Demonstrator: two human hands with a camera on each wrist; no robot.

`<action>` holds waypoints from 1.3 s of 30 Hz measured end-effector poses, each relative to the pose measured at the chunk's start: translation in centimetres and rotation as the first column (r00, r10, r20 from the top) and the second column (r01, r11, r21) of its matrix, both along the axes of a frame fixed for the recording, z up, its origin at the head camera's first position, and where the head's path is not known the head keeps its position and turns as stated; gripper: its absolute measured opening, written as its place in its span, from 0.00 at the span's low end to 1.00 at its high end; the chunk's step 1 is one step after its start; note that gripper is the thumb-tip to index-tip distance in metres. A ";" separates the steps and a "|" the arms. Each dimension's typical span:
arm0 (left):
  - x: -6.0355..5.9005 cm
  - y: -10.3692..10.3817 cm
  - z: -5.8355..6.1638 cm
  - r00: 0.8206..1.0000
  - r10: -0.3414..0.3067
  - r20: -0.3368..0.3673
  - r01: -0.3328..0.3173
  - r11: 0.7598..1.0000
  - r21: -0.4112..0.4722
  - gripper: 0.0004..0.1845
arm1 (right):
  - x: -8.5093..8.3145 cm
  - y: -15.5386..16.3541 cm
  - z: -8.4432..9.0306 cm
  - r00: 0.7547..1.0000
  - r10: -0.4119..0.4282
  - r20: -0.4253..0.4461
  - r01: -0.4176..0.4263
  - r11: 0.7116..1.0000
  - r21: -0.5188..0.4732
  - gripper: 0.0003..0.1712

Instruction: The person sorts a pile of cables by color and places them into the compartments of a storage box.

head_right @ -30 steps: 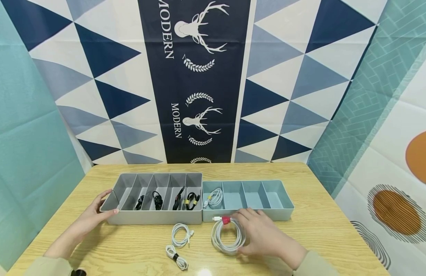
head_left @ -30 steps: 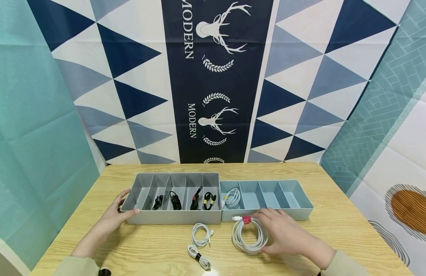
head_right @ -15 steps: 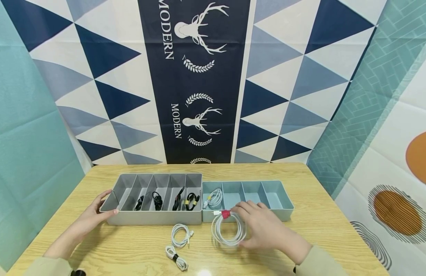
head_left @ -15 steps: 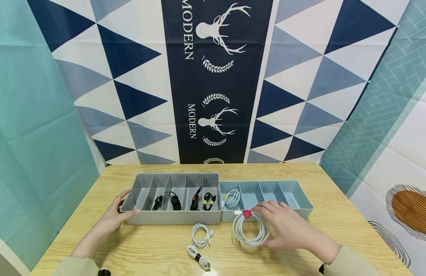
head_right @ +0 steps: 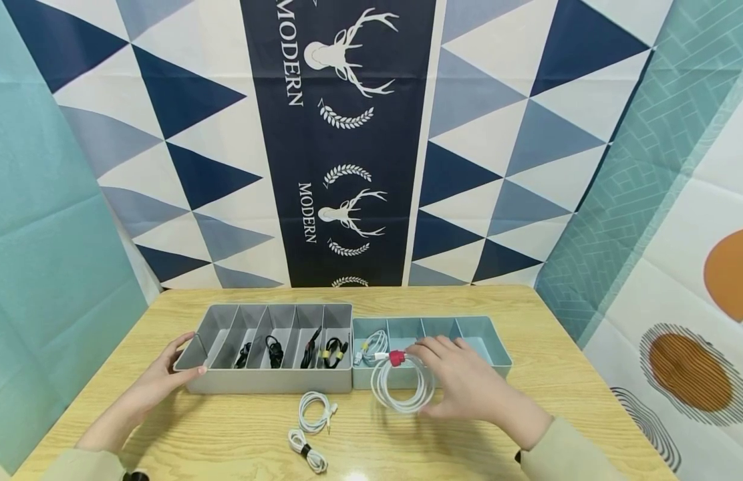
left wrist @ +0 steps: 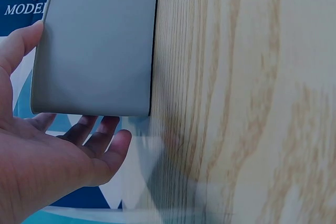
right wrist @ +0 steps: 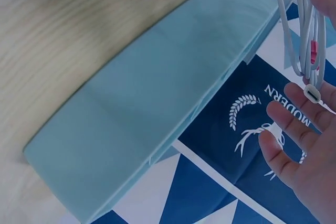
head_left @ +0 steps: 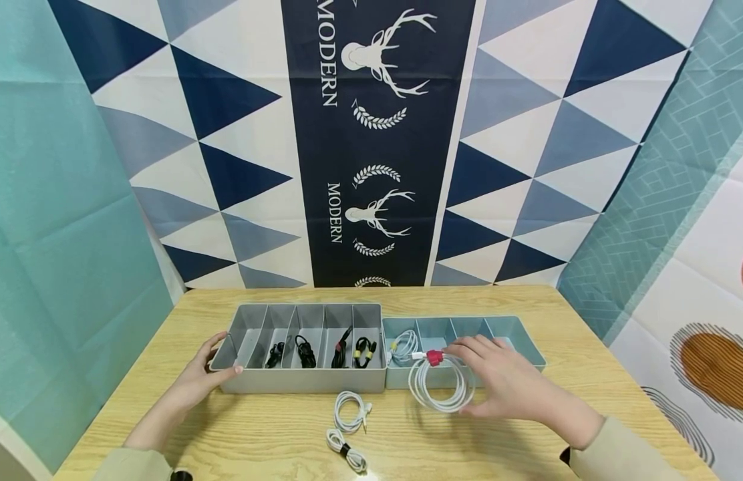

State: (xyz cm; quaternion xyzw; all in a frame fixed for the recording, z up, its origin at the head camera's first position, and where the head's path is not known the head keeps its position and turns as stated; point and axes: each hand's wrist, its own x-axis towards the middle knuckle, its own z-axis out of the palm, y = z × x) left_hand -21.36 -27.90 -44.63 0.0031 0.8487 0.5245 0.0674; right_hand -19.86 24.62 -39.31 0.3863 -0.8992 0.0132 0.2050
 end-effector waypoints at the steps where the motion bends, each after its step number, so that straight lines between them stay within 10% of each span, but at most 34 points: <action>1: 0.0 0.0 0.0 1.000 -0.001 0.001 0.001 1.000 0.001 0.49 | -0.1 0.0 0.1 1.000 0.005 -0.009 -0.005 1.000 -0.004 0.50; 39: -0.1 -0.2 -0.3 1.000 -0.010 0.015 0.010 1.000 -0.001 0.48 | -2.6 1.4 3.2 0.990 -0.143 0.010 0.143 0.987 -0.071 0.49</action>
